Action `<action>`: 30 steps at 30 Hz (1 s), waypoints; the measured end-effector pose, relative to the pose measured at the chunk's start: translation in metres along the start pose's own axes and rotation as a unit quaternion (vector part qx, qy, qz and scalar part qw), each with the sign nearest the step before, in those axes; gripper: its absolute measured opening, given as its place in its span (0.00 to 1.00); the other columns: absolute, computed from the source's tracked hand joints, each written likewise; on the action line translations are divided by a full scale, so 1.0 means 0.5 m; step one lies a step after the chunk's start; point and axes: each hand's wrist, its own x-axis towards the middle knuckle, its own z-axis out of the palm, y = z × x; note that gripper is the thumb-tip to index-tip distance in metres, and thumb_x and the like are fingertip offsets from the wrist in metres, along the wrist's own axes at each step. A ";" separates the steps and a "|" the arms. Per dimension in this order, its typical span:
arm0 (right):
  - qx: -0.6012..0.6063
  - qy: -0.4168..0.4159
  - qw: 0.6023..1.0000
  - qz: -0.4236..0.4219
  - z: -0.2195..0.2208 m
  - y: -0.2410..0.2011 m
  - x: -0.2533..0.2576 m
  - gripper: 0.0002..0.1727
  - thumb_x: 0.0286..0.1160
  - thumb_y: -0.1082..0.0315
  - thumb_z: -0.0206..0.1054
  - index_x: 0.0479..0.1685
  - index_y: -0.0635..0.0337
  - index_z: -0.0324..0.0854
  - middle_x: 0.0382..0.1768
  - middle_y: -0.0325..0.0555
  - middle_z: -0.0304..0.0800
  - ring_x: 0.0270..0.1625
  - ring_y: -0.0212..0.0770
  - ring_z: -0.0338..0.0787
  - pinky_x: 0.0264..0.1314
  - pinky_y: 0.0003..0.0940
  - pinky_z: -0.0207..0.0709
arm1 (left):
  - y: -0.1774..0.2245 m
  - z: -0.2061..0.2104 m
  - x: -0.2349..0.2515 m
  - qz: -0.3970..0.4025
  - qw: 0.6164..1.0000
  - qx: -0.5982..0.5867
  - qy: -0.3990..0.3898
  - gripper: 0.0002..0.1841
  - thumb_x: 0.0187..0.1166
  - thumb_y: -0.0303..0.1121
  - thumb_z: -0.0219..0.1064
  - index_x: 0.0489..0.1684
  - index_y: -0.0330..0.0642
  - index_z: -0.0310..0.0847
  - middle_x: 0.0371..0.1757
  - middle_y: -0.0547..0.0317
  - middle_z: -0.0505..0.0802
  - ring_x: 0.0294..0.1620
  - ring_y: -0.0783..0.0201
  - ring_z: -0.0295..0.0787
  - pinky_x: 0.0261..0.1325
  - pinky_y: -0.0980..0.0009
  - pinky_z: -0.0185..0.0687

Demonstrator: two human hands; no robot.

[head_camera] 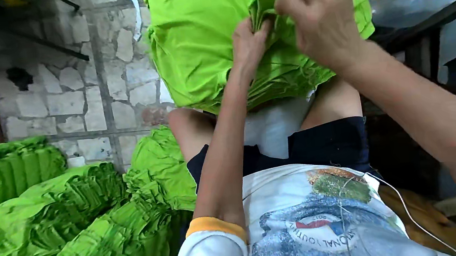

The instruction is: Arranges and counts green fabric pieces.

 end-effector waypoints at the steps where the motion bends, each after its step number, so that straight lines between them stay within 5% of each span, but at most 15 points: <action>1: 0.006 -0.005 0.999 -0.050 0.007 -0.020 -0.029 0.13 0.82 0.79 0.56 0.54 0.62 0.86 0.61 0.62 0.89 0.68 0.65 0.84 0.74 0.64 0.68 | -0.005 -0.007 0.004 -0.015 0.999 -0.042 -0.012 0.13 0.87 0.37 0.61 0.54 0.34 0.83 0.42 0.55 0.90 0.43 0.67 0.87 0.52 0.64 0.84; 3: -0.007 -0.110 0.991 -0.080 0.023 -0.028 -0.076 0.13 0.79 0.83 0.59 0.52 0.62 0.86 0.64 0.62 0.87 0.73 0.65 0.82 0.76 0.65 0.68 | -0.009 -0.018 0.013 -0.022 0.996 -0.084 -0.034 0.14 0.88 0.38 0.62 0.55 0.36 0.83 0.43 0.58 0.91 0.44 0.70 0.89 0.53 0.66 0.85; 6: -0.018 -0.196 0.980 0.004 0.015 0.008 -0.086 0.11 0.73 0.87 0.60 0.45 0.69 0.86 0.57 0.70 0.87 0.67 0.75 0.82 0.65 0.73 0.70 | -0.006 -0.020 -0.002 0.014 0.993 -0.091 -0.081 0.16 0.89 0.39 0.61 0.60 0.36 0.81 0.49 0.56 0.91 0.51 0.71 0.88 0.60 0.67 0.84; 11: 0.124 -0.173 0.970 0.113 -0.040 0.033 0.015 0.15 0.76 0.81 0.54 0.46 0.68 0.89 0.57 0.68 0.87 0.60 0.71 0.87 0.56 0.73 0.74 | -0.005 -0.016 -0.033 0.126 0.979 0.043 -0.152 0.33 0.73 0.47 0.76 0.74 0.34 0.75 0.65 0.48 0.90 0.68 0.63 0.85 0.76 0.61 0.77; 14: 0.092 -0.112 0.981 0.130 0.000 0.013 0.044 0.16 0.79 0.80 0.53 0.52 0.68 0.86 0.60 0.67 0.86 0.63 0.69 0.86 0.60 0.69 0.76 | -0.006 -0.017 -0.011 0.073 0.991 0.074 -0.079 0.16 0.84 0.33 0.64 0.61 0.31 0.83 0.55 0.45 0.92 0.59 0.60 0.88 0.68 0.60 0.79; 17: 0.021 -0.002 1.000 -0.007 0.028 -0.060 -0.012 0.15 0.84 0.78 0.55 0.58 0.62 0.85 0.63 0.64 0.88 0.69 0.65 0.85 0.70 0.60 0.74 | -0.001 -0.053 0.006 -0.027 0.995 -0.071 -0.071 0.14 0.92 0.35 0.54 0.58 0.35 0.81 0.46 0.58 0.90 0.45 0.72 0.86 0.54 0.69 0.83; 20: -0.005 -0.158 0.987 -0.039 0.038 -0.076 -0.082 0.16 0.77 0.85 0.59 0.56 0.63 0.85 0.72 0.65 0.82 0.80 0.68 0.76 0.77 0.69 0.67 | -0.007 -0.078 0.016 -0.082 0.983 -0.142 -0.086 0.19 0.93 0.43 0.53 0.66 0.38 0.78 0.49 0.57 0.92 0.48 0.69 0.92 0.57 0.66 0.88; 22: -0.010 -0.204 0.979 0.006 0.027 -0.044 -0.084 0.12 0.73 0.86 0.61 0.47 0.67 0.85 0.64 0.69 0.84 0.74 0.73 0.78 0.67 0.73 0.70 | -0.010 -0.069 0.009 -0.044 0.985 -0.142 -0.090 0.18 0.93 0.41 0.54 0.64 0.37 0.80 0.49 0.57 0.93 0.50 0.70 0.92 0.58 0.67 0.89; 24: 0.023 -0.190 0.981 0.027 -0.007 -0.019 -0.058 0.11 0.72 0.86 0.59 0.42 0.69 0.87 0.56 0.70 0.87 0.67 0.75 0.82 0.63 0.74 0.70 | -0.016 -0.060 -0.014 0.042 0.985 -0.114 -0.121 0.16 0.90 0.37 0.59 0.64 0.34 0.80 0.53 0.57 0.92 0.54 0.73 0.89 0.63 0.69 0.84; 26: 0.064 -0.154 0.984 0.059 -0.031 0.001 -0.017 0.13 0.74 0.84 0.56 0.42 0.69 0.88 0.54 0.72 0.86 0.61 0.76 0.84 0.57 0.74 0.71 | -0.008 -0.055 -0.036 0.096 0.977 -0.051 -0.181 0.27 0.81 0.41 0.70 0.74 0.33 0.74 0.64 0.52 0.89 0.65 0.71 0.86 0.74 0.68 0.79; 28: 0.086 -0.138 0.981 0.104 -0.028 0.012 0.026 0.15 0.77 0.80 0.54 0.45 0.69 0.89 0.58 0.70 0.87 0.63 0.72 0.84 0.60 0.71 0.72 | -0.005 -0.040 -0.035 0.123 0.974 0.058 -0.179 0.36 0.72 0.46 0.77 0.75 0.33 0.73 0.67 0.47 0.88 0.70 0.63 0.84 0.78 0.62 0.76; 30: 0.066 -0.118 0.984 0.112 0.003 0.000 0.051 0.15 0.80 0.78 0.53 0.48 0.69 0.88 0.60 0.68 0.86 0.65 0.69 0.84 0.65 0.68 0.71 | -0.010 -0.029 -0.022 0.088 0.983 0.105 -0.120 0.22 0.79 0.37 0.71 0.64 0.29 0.81 0.58 0.41 0.91 0.62 0.54 0.88 0.70 0.55 0.78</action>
